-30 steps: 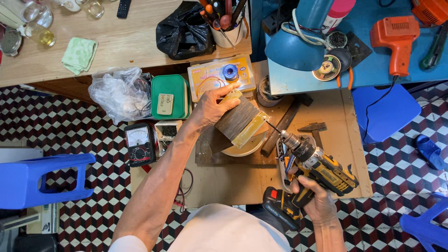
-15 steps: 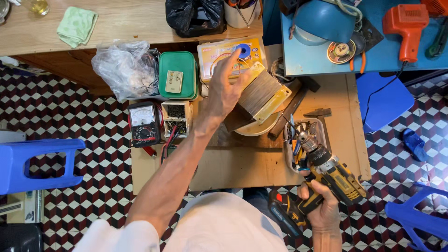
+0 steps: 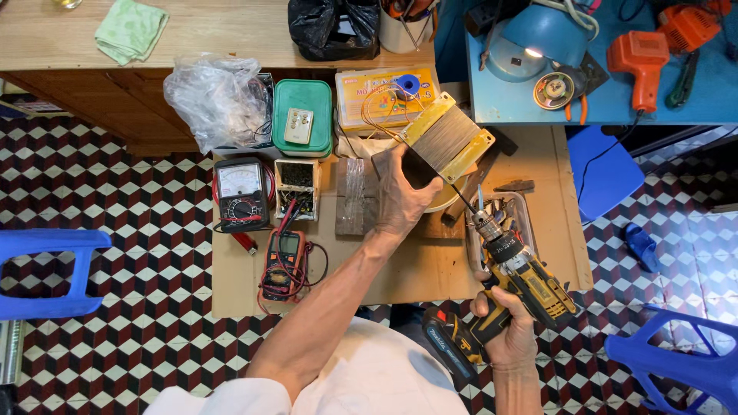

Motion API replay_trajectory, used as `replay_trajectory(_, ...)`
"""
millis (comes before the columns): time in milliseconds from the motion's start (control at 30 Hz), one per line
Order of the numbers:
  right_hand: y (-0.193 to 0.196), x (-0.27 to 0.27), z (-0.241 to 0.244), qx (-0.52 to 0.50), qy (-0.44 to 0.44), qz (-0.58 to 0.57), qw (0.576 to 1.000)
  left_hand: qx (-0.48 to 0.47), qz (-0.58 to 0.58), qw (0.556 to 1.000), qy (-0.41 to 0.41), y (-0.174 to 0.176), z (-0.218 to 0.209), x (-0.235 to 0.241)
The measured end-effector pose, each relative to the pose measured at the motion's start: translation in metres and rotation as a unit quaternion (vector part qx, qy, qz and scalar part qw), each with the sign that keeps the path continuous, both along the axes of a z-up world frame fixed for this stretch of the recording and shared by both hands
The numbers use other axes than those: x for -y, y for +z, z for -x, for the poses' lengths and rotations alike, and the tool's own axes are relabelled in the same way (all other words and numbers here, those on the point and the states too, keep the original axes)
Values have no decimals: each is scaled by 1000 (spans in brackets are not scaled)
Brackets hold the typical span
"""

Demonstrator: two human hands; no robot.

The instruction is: The person uses a cordless drill to make holes in a laminated electrical core with attached copper windings. They repeatedly reposition the component, insert and remove a small metal pin, and continue drilling at different locations on the same piece.

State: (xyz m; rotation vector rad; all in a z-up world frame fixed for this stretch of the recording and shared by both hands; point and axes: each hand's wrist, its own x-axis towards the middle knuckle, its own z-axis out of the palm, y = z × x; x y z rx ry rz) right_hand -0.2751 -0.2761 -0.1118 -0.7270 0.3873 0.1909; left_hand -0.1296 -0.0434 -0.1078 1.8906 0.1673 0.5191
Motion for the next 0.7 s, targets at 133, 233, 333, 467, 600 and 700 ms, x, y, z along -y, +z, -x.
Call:
replay_trajectory(133, 2, -4, -3, 15, 11, 8, 1000, -24, -27, 999, 26, -2, -1, -3)
replay_trajectory(233, 8, -7, -7, 17, 20, 20, 999, 28, -59, 998, -9, -6, -1, -13)
replay_trajectory(333, 12, -11, -10, 20, 23, 42, 999, 33, -72, 997, -18, -8, -2, -17)
replay_trajectory(467, 15, -14, -10, 18, 25, 60, 998, 11, -86, 996, -24, -9, -1, -16)
replay_trajectory(600, 17, -15, -10, 20, 21, 54, 998, -6, -90, 996, -12, -7, -3, -13)
replay_trajectory(700, 19, -15, -10, 21, 21, 55, 998, -2, -79, 997, -23, -8, -2, -12)
